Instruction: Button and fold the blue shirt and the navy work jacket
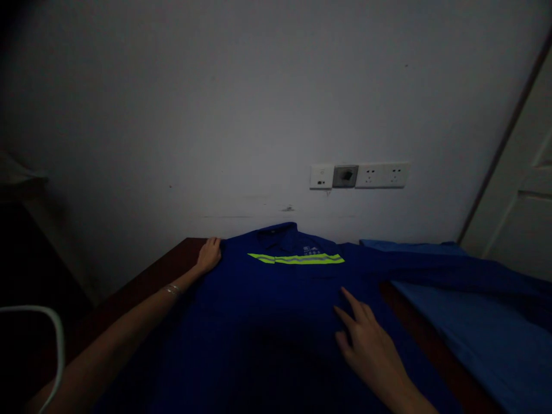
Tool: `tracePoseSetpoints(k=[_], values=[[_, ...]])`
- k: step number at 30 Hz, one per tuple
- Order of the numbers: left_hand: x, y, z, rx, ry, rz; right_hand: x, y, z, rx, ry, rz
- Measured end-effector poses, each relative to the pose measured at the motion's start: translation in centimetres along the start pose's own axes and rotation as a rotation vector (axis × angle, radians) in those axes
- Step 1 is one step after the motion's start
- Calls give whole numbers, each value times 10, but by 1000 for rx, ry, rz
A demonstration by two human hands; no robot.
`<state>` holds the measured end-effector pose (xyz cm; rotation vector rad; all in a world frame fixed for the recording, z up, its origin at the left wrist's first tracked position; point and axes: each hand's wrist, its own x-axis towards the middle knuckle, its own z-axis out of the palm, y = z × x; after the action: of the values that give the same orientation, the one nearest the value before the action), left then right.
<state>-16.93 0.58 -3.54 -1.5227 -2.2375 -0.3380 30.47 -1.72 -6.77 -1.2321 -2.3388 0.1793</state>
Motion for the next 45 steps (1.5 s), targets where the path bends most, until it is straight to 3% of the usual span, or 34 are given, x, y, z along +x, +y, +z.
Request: tracePoseSetpoints(k=[2, 6, 8, 12, 14, 19, 23, 27, 30, 34, 37, 39, 41, 45], values=[[-8, 9, -4, -23, -33, 107, -1, -13, -1, -2, -22, -109], [-32, 28, -9, -84, -123, 238, -2, -34, 4, 114, -215, -296], [-49, 35, -14, -124, -185, 245, -2, -36, 5, 191, -240, -287], [-87, 48, -39, -183, -305, 314, 3, -19, -6, 339, -85, -145], [-105, 62, -60, -206, -300, 473, 7, -4, -14, 371, -48, -118], [-145, 123, -110, -156, -142, 1086, 23, 31, -14, 360, -76, -9], [-168, 177, -114, -124, -29, 1300, 36, 44, 0, 364, -149, 66], [-178, 215, -97, -115, 17, 1287, 44, 45, 5, 328, -206, 47], [-178, 230, -86, -98, 13, 1241, 46, 43, 5, 310, -195, 30], [-173, 232, -86, -156, -27, 1221, 49, 36, 3, 489, -221, 159], [-169, 226, -97, -336, -28, 1148, 50, 32, 1, 770, -247, 354], [-166, 223, -104, -479, -72, 1065, 51, 31, 1, 839, -240, 431], [-164, 223, -107, -568, -171, 1024, 49, 33, 1, 751, -234, 414], [-165, 224, -98, -531, -331, 1057, 43, 37, 1, 318, -191, 165]])
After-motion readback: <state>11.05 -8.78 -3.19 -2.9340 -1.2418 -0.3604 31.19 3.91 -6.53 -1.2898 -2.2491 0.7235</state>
